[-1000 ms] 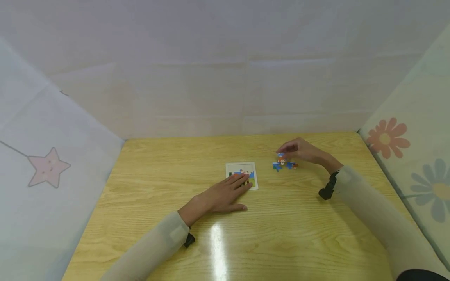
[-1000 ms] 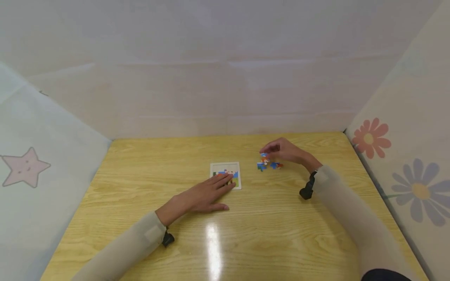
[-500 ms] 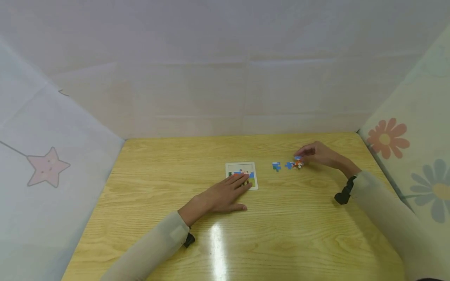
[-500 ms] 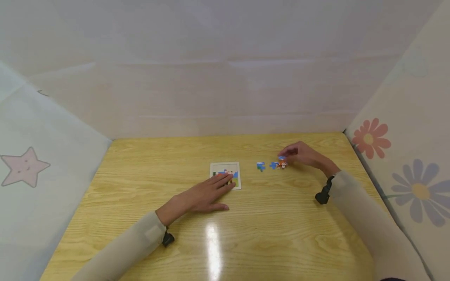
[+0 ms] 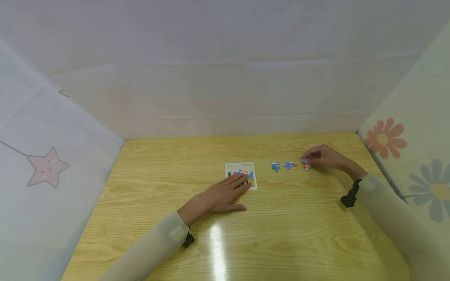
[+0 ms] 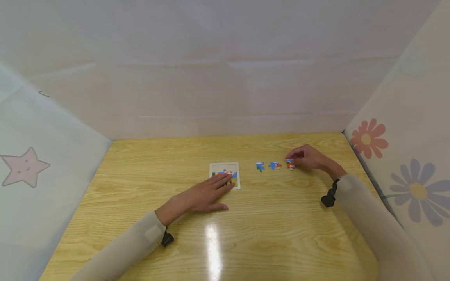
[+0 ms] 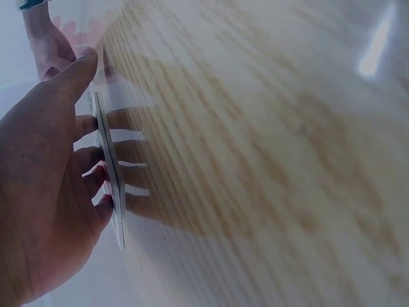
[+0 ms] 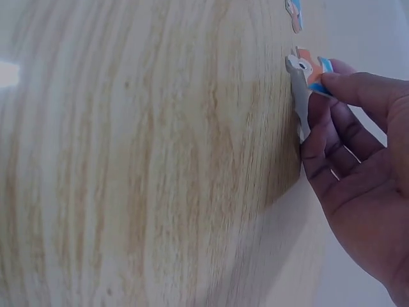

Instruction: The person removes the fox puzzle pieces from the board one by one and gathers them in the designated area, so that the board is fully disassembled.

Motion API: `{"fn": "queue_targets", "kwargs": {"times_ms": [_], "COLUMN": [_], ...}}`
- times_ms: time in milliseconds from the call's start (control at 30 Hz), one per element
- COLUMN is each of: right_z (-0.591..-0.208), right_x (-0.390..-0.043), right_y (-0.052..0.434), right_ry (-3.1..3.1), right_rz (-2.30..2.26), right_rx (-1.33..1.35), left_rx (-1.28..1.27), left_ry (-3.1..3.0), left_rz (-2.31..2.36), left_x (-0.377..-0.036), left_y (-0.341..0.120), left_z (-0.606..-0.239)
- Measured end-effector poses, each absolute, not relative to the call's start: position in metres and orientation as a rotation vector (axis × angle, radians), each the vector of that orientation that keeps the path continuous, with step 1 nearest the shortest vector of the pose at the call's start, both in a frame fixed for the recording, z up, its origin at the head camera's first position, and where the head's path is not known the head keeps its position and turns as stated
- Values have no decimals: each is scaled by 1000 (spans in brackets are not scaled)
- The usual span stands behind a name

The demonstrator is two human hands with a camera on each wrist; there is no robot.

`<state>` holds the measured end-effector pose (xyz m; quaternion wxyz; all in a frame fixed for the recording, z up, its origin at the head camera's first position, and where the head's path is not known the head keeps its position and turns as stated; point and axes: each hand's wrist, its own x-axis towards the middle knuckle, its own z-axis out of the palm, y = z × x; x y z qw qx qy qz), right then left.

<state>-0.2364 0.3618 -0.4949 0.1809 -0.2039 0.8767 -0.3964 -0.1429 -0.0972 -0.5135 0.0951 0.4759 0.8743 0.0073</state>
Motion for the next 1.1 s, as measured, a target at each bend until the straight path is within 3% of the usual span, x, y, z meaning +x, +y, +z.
{"fn": "queue_targets", "kwargs": {"times_ms": [1100], "right_z": [-497], "right_x": [-235], "right_y": [354], "right_ry": [2661], "right_rz": [-1001], "right_rx": [-648], "left_rx": [1421], "left_ry": [2599], "left_rz": [38], "left_x": [-142], "left_y": [-99], "left_z": [-513]}}
